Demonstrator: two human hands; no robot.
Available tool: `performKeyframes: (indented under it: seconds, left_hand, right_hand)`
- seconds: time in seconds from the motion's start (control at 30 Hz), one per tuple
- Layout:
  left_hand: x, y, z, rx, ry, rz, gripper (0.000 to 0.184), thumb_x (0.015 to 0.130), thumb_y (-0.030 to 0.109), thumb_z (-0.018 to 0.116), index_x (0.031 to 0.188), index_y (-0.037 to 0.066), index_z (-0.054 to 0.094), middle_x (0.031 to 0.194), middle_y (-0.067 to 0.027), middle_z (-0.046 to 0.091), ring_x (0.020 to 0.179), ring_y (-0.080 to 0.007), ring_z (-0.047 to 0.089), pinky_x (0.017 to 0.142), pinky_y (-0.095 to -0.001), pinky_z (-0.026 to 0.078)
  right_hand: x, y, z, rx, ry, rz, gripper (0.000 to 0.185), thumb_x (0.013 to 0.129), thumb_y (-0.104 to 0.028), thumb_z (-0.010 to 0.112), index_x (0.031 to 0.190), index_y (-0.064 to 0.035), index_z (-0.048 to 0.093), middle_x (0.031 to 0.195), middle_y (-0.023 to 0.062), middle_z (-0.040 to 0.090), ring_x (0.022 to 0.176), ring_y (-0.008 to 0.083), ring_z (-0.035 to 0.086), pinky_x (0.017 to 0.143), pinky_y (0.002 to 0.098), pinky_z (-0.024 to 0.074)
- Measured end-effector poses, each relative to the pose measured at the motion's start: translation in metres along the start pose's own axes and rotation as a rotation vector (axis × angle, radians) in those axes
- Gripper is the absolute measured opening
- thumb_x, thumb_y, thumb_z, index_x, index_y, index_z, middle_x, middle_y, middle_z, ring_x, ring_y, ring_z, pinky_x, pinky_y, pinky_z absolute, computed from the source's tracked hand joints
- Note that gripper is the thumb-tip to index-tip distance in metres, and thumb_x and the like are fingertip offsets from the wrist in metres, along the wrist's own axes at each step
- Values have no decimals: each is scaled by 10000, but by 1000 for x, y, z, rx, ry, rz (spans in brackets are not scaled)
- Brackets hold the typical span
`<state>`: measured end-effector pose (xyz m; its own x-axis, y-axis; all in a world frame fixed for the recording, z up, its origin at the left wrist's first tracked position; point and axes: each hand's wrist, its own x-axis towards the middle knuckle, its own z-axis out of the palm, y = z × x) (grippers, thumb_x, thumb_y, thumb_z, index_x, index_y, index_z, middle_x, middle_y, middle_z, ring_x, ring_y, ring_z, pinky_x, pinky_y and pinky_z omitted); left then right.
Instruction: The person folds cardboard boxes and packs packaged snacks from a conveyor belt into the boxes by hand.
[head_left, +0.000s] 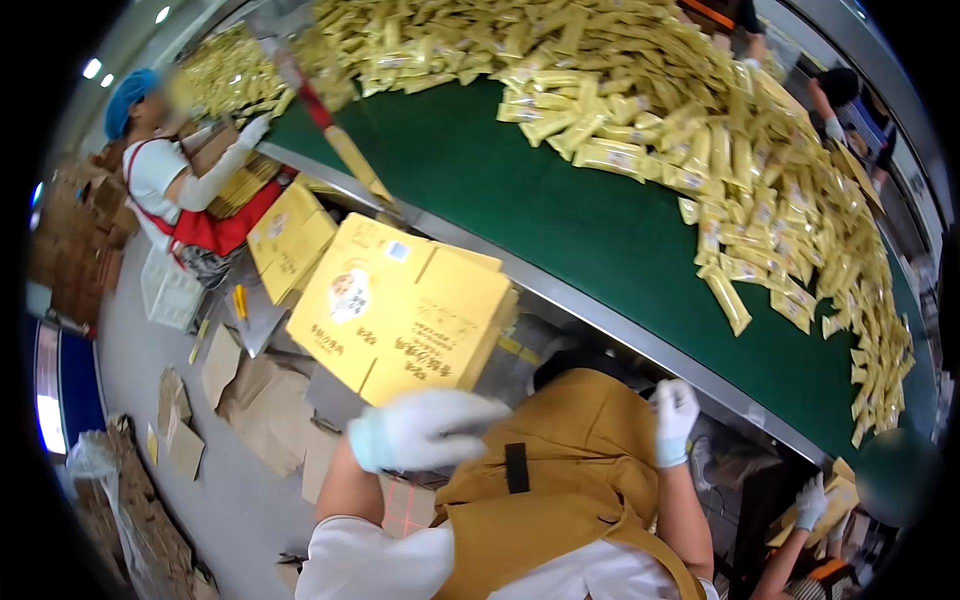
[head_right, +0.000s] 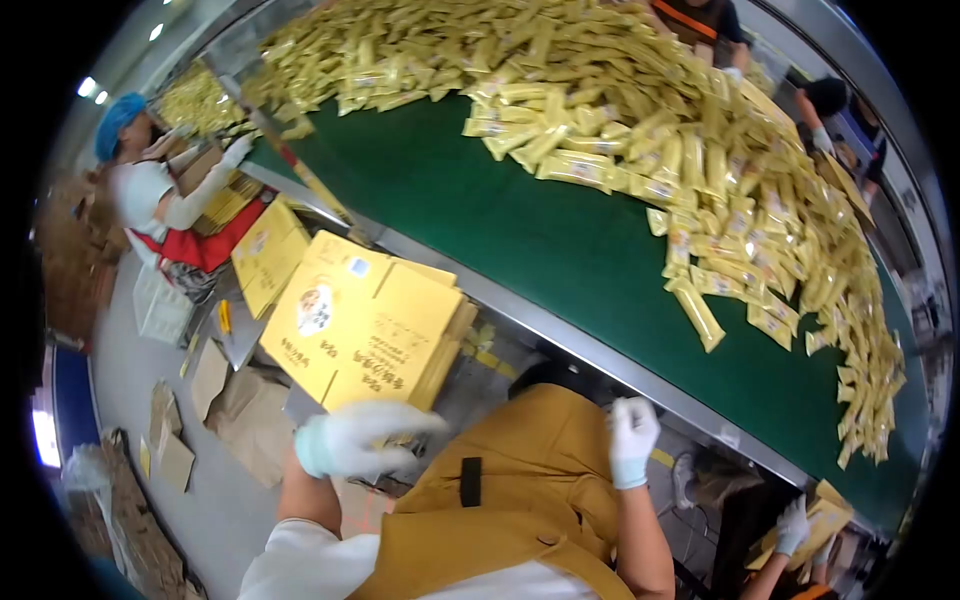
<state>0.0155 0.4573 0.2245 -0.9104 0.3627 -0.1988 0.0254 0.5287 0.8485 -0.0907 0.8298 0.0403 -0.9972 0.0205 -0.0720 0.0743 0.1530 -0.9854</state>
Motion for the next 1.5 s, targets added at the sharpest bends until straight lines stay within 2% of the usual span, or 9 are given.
performKeyframes:
  seconds: [0.17,0.23,0.43,0.67,0.83,0.97,1.17,1.27,1.5]
  left_hand:
    - [-62,-115,-76,663,1006,-416,483,932,321,659,1297,9,612,1243,-214,654,1157,-353,622,997,-419,481]
    - [-68,-189,-124,489,1132,-533,588,935,433,629,1325,-5,591,1285,-242,632,1202,-385,598,1047,-417,447]
    - [-43,-304,-183,179,696,-1011,870,919,733,418,1450,50,506,1480,-245,486,1414,-376,417,1168,-398,303]
    - [-36,-330,-184,73,756,-916,863,962,702,368,1574,97,301,1628,-113,309,1482,-298,306,1191,-351,251]
    - [-41,-307,-178,-27,741,-893,905,929,751,381,1562,105,343,1570,-129,400,1399,-284,412,1134,-365,330]
    - [-37,-289,-171,-35,812,-918,932,908,774,412,1561,111,350,1508,-129,482,1308,-272,512,1076,-375,406]
    - [-62,-364,-185,-132,794,-927,836,960,676,445,1560,102,346,1610,-91,349,1455,-259,350,1175,-343,275]
    - [-59,-330,-176,-251,762,-907,910,910,764,449,1521,90,411,1415,-99,570,1207,-220,587,1003,-346,472]
    - [-64,-331,-174,-592,712,-896,849,938,734,434,1503,100,430,1360,-85,611,1181,-211,611,986,-360,503]
  right_hand:
    - [-21,-14,100,227,-642,390,418,1030,-295,573,1294,29,555,1116,144,683,960,204,683,865,342,566]
    - [-24,-27,139,297,-721,594,636,1007,-450,574,1400,35,454,1309,176,581,1155,257,619,991,390,509]
    - [-32,-24,237,45,-782,578,972,873,-675,626,1394,121,428,1426,269,495,1276,350,545,1081,400,419]
    - [-46,-74,253,-332,-549,484,898,840,-636,664,1320,108,515,1356,299,463,1194,418,557,1042,408,446]
    - [-59,-70,259,-261,-505,464,812,845,-572,675,1329,64,535,1339,278,427,1164,432,548,1042,424,441]
    - [-49,-44,262,147,-518,611,807,822,-490,768,1272,139,538,1115,219,658,927,292,671,869,341,534]
    - [-37,-49,251,315,-546,729,664,795,-477,808,1044,121,662,963,179,724,863,237,706,762,326,548]
    - [-47,-41,261,182,-452,611,597,795,-494,804,926,80,706,889,154,734,806,234,707,744,330,545]
    - [-50,-115,253,381,-752,535,675,820,-473,788,1191,74,652,1140,199,707,999,230,700,879,325,540]
